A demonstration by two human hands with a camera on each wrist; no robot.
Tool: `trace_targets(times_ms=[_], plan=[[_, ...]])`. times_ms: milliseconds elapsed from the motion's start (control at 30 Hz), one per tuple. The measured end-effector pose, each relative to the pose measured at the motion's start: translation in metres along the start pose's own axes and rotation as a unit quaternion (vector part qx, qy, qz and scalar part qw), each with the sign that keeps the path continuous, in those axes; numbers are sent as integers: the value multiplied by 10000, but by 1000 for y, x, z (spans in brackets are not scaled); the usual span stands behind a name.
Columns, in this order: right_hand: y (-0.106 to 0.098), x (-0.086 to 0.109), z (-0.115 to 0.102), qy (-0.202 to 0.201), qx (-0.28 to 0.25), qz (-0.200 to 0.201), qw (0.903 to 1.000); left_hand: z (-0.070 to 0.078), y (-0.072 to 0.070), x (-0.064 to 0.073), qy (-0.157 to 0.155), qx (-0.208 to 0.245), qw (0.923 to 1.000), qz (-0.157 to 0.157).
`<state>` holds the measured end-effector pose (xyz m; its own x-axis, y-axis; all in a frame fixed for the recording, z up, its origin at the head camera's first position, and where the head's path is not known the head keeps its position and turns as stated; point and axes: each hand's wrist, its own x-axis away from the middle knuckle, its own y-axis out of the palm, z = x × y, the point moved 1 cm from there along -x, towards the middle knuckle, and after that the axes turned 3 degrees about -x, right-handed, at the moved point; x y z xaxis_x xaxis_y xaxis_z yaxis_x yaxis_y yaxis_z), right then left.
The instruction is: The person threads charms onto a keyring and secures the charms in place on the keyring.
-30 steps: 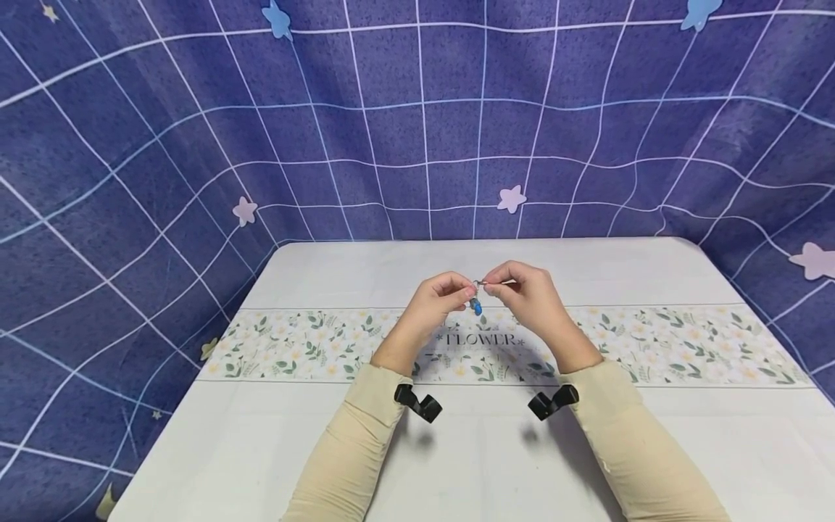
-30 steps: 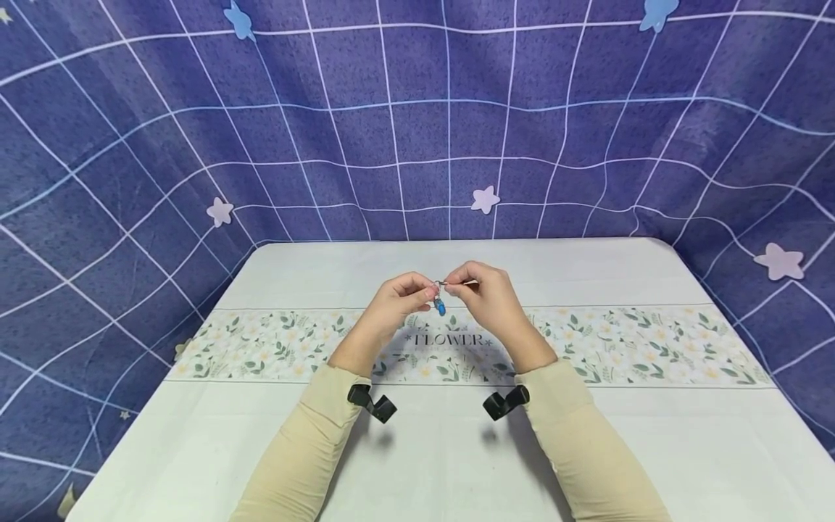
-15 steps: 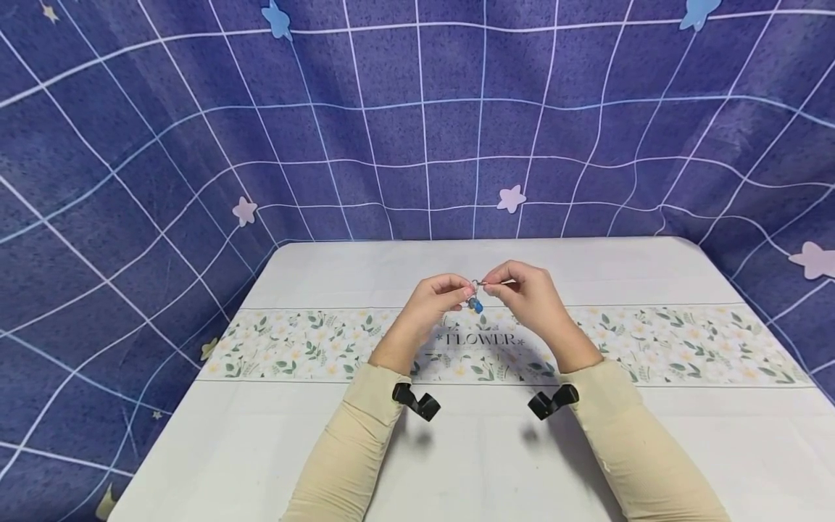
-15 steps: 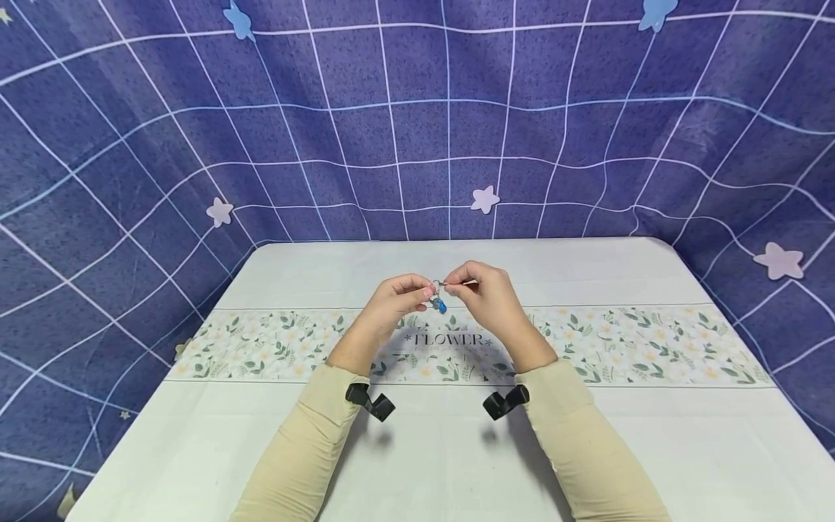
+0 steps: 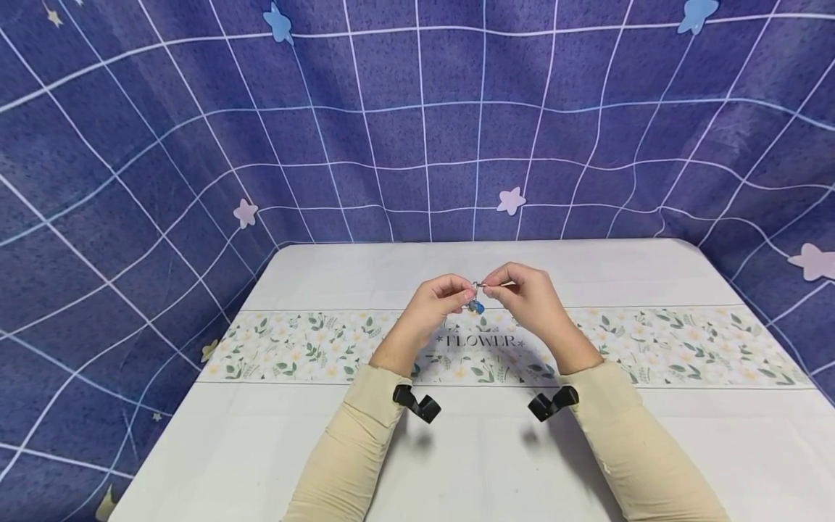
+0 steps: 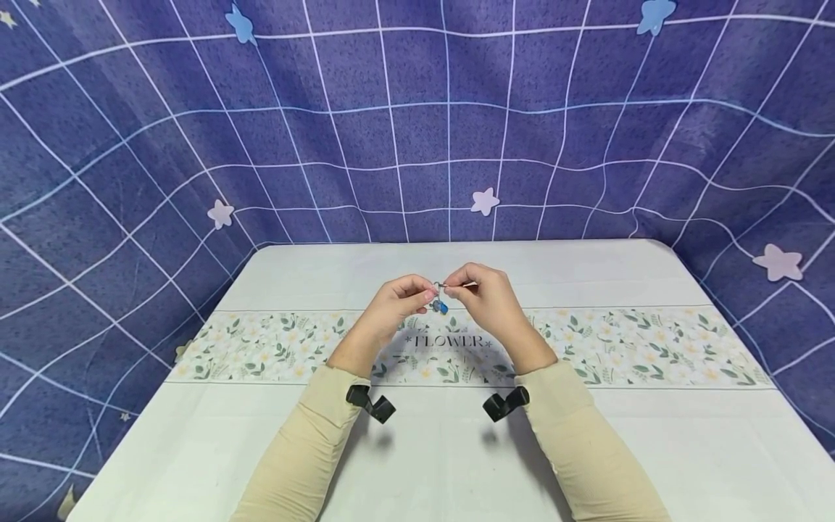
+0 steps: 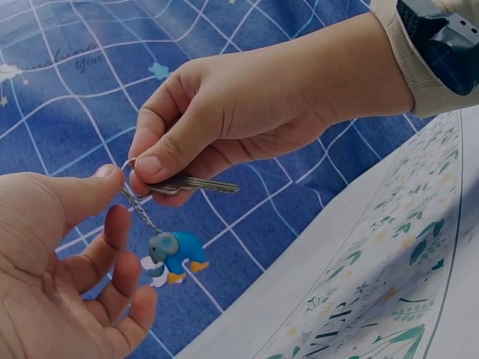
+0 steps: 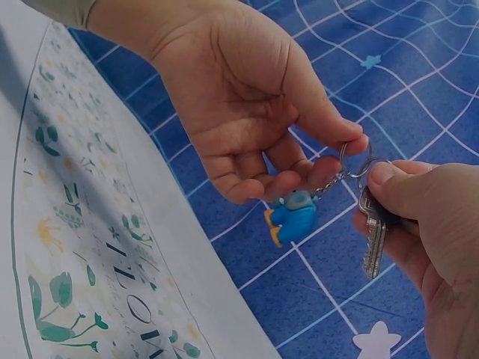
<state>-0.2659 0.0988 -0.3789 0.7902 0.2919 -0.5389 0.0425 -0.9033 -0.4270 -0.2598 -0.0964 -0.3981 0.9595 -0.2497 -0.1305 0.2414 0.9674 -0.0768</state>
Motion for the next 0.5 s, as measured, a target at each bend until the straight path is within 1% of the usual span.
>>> trace_targets(times_ms=[100,333,500], plan=[[0,0,-1,-11,-14,-22,10000,0,-1,0,-9,37,10000,20],[1,-1,-1,-35,-58,-35,10000,2,-3,1,-340,43,9994,44],[1,0,-1,-53,-61,-74,9999,3,-2,1,-375,-6,9993,37]])
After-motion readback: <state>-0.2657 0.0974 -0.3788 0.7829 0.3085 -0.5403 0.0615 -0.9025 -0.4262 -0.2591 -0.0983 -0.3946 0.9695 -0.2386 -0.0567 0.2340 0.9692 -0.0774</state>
